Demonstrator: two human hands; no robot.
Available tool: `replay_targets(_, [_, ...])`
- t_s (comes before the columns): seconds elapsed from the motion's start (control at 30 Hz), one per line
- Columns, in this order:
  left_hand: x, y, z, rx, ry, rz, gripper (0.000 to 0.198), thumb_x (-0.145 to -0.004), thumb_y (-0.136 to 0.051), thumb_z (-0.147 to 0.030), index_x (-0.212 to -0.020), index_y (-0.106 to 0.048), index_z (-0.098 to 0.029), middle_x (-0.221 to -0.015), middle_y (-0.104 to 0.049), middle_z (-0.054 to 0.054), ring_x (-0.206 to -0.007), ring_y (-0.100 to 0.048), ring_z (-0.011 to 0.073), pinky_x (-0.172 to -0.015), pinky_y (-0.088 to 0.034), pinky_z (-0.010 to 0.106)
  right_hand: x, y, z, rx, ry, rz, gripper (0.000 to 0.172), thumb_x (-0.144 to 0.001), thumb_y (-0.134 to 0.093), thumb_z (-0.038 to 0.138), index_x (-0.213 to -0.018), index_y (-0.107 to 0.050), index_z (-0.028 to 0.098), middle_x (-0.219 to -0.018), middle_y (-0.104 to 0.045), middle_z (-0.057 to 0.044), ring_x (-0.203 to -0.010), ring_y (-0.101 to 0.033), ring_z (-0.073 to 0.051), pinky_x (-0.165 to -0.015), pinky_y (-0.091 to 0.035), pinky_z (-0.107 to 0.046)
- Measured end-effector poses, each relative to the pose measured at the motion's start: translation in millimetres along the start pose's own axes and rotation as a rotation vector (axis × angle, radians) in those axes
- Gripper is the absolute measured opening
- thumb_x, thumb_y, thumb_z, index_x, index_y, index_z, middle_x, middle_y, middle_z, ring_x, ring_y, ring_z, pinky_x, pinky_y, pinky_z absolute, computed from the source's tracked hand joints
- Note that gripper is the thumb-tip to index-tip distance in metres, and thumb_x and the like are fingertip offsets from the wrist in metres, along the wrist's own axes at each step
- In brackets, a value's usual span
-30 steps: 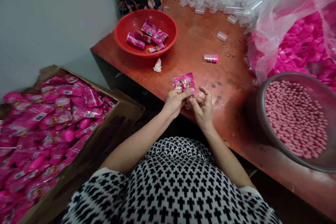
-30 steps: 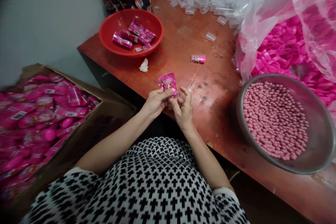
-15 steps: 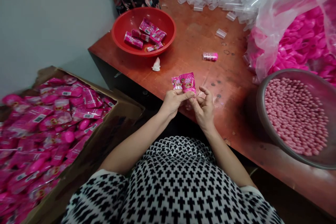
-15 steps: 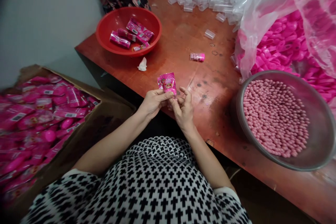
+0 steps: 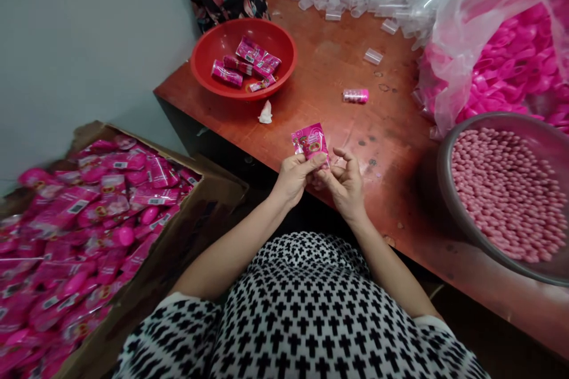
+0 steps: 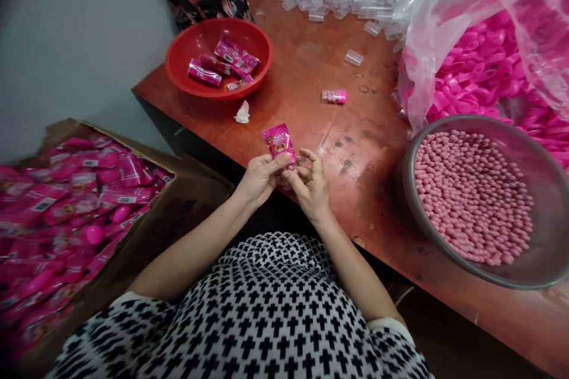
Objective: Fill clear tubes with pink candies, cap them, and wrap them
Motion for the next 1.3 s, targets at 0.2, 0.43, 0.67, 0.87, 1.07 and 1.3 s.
replay_targets(0.2, [-0.1,-2.4,7.8,0.019,0.089,0.111,0.036,-0.057,-0.082,-0.033,-0.078,-0.070,-0.006,-0.052,-0.058,0.001,-0.040,-0.046,0.0074,-0.039,-0.036,0.021,3.3,-1.5,3.0,0.021,-0.008,0.040,0.049,-0.079,-0.070,0.033,-0.118,-0.041,0.027,-0.067,-0.066,0.007,-0.054,-0.063,-0.012,-0.055,-0.057,-0.026])
replay_targets(0.43, [1.4,1.5,3.8,0.060,0.109,0.088,0.036,-0.058,-0.084,-0.038,-0.068,-0.067,-0.007,-0.056,-0.059,0.002,-0.045,-0.049,0.0073,-0.042,-0.040,0.020,4.2,-3.8,-7.0,-0.264,-0.203,0.027,0.053,-0.071,-0.077,0.040,-0.109,-0.043,0.026,-0.076,-0.068,0.006,-0.057,-0.066,-0.012,-0.053,-0.059,-0.025])
replay_targets(0.67, [-6.4,0.5,4.6,0.107,0.054,0.157,0.041,-0.063,-0.080,-0.048,-0.071,-0.068,-0.009,-0.066,-0.064,0.005,-0.061,-0.059,0.0109,-0.066,-0.053,0.025,1.8,0.6,-6.4,-0.518,-0.410,0.089,0.048,-0.073,-0.075,0.034,-0.112,-0.047,0.028,-0.092,-0.068,0.005,-0.066,-0.069,-0.009,-0.057,-0.059,-0.019])
replay_targets(0.87, [-5.3,4.7,0.1,0.035,0.016,0.192,0.042,-0.058,-0.084,-0.044,-0.081,-0.071,-0.012,-0.065,-0.065,0.002,-0.058,-0.058,0.0103,-0.059,-0.051,0.022,2.1,-5.3,0.8,-0.558,-0.437,0.192,0.059,-0.070,-0.075,0.033,-0.121,-0.046,0.030,-0.093,-0.067,0.003,-0.067,-0.065,-0.008,-0.052,-0.055,-0.017])
replay_targets(1.07, [-3.6,18.0,1.5,-0.024,-0.265,-0.081,0.036,-0.064,-0.081,-0.034,-0.095,-0.071,-0.018,-0.089,-0.071,0.002,-0.076,-0.065,0.0119,-0.076,-0.052,0.025,-1.7,-1.7,2.5,-0.393,-0.248,-0.065,0.065,-0.062,-0.079,0.019,-0.118,-0.047,0.029,-0.078,-0.062,0.008,-0.062,-0.060,-0.007,-0.055,-0.055,-0.018])
replay_targets(1.3, [6.8,20.7,-1.7,-0.367,-0.528,-0.284,0.019,-0.070,-0.075,-0.034,-0.083,-0.077,-0.020,-0.081,-0.075,0.002,-0.073,-0.068,0.0162,-0.074,-0.053,0.028,-0.8,-1.3,-2.9,-0.242,-0.211,-0.154,0.050,-0.062,-0.081,0.026,-0.105,-0.057,0.023,-0.089,-0.062,0.003,-0.074,-0.062,-0.010,-0.062,-0.057,-0.020])
Point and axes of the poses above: each hand's wrist, its own x-axis away from the middle knuckle, its own y-axis out of the back of the hand, z = x × y, the point moved 4 cm from there along -x, towards the middle knuckle
